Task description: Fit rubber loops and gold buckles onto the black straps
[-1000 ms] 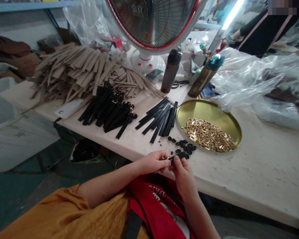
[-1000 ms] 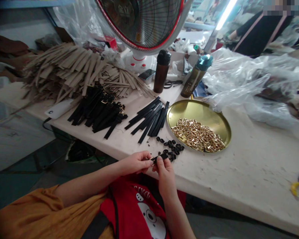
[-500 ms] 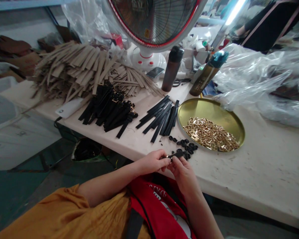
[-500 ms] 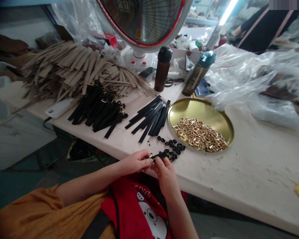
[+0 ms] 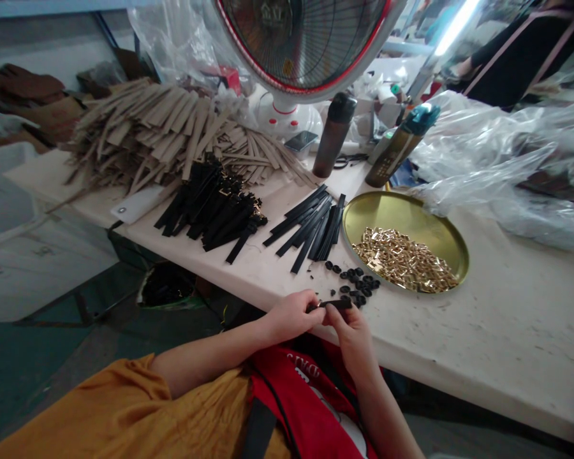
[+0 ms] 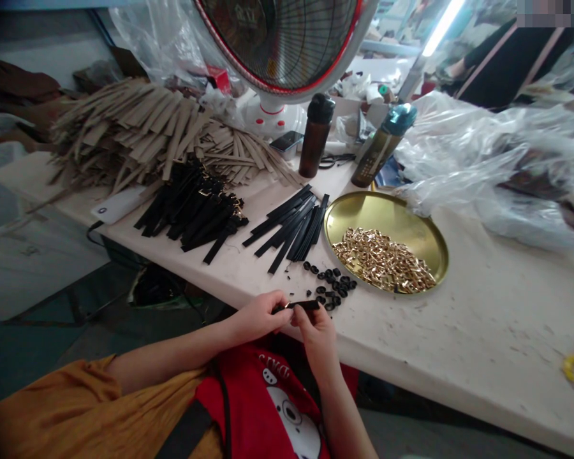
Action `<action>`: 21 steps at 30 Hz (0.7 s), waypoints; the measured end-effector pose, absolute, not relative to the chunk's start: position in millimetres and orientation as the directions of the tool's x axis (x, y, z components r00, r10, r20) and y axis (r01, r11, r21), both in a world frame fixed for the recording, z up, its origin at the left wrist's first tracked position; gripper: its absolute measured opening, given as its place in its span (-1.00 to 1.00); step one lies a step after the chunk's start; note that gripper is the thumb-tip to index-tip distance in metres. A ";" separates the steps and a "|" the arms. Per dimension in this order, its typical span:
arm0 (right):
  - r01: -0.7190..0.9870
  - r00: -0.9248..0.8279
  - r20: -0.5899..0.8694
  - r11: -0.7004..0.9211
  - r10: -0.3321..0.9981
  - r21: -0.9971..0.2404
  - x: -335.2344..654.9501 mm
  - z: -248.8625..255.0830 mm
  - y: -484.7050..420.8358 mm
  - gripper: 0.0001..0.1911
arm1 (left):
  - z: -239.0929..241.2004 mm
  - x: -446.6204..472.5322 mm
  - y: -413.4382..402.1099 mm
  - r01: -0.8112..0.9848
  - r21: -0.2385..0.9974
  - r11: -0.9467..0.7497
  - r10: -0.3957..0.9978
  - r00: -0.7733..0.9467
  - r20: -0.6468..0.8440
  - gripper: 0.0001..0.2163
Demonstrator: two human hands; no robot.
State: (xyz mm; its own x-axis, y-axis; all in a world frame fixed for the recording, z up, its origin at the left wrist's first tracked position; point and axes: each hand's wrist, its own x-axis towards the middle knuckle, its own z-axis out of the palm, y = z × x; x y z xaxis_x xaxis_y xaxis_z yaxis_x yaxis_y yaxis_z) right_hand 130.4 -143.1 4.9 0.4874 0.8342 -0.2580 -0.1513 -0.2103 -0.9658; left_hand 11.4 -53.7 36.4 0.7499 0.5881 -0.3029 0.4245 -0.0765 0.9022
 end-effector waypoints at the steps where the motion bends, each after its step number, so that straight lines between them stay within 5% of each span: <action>1: -0.240 0.449 -0.322 -0.235 0.833 -0.942 131.5 2.8 -143.5 -0.79 | 38.9 10.3 -53.6 0.423 0.903 -0.082 0.565 0.766 -0.307 -0.82; 5: -0.393 0.347 -0.401 -0.257 0.848 -0.883 132.6 2.4 -145.9 -0.77 | 41.5 7.3 -50.8 0.400 0.917 -0.017 0.460 0.817 -0.348 -0.80; 11: -0.127 0.516 -0.217 -0.176 0.829 -0.976 127.1 13.3 -143.3 -0.81 | 31.9 8.6 -46.2 0.398 0.914 0.082 0.437 0.810 -0.392 -0.76; 17: -0.556 0.235 -0.476 -0.285 0.847 -0.781 130.0 9.3 -140.7 -0.79 | 44.1 8.1 -42.1 0.405 0.914 0.035 0.386 0.838 -0.386 -0.73; 21: -0.407 0.339 -0.410 -0.261 0.847 -0.875 127.7 4.4 -141.5 -0.80 | 34.3 11.6 -38.3 0.394 0.909 0.139 0.366 0.832 -0.416 -0.69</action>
State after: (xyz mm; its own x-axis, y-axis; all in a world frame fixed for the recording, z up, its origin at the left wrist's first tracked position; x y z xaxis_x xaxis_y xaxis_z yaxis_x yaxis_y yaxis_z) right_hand 127.7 -141.5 4.4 0.3388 0.8467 -0.4103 -0.4072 -0.2612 -0.8752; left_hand 11.6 -38.3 34.3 0.8324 0.3658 -0.4163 0.3935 0.1389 0.9088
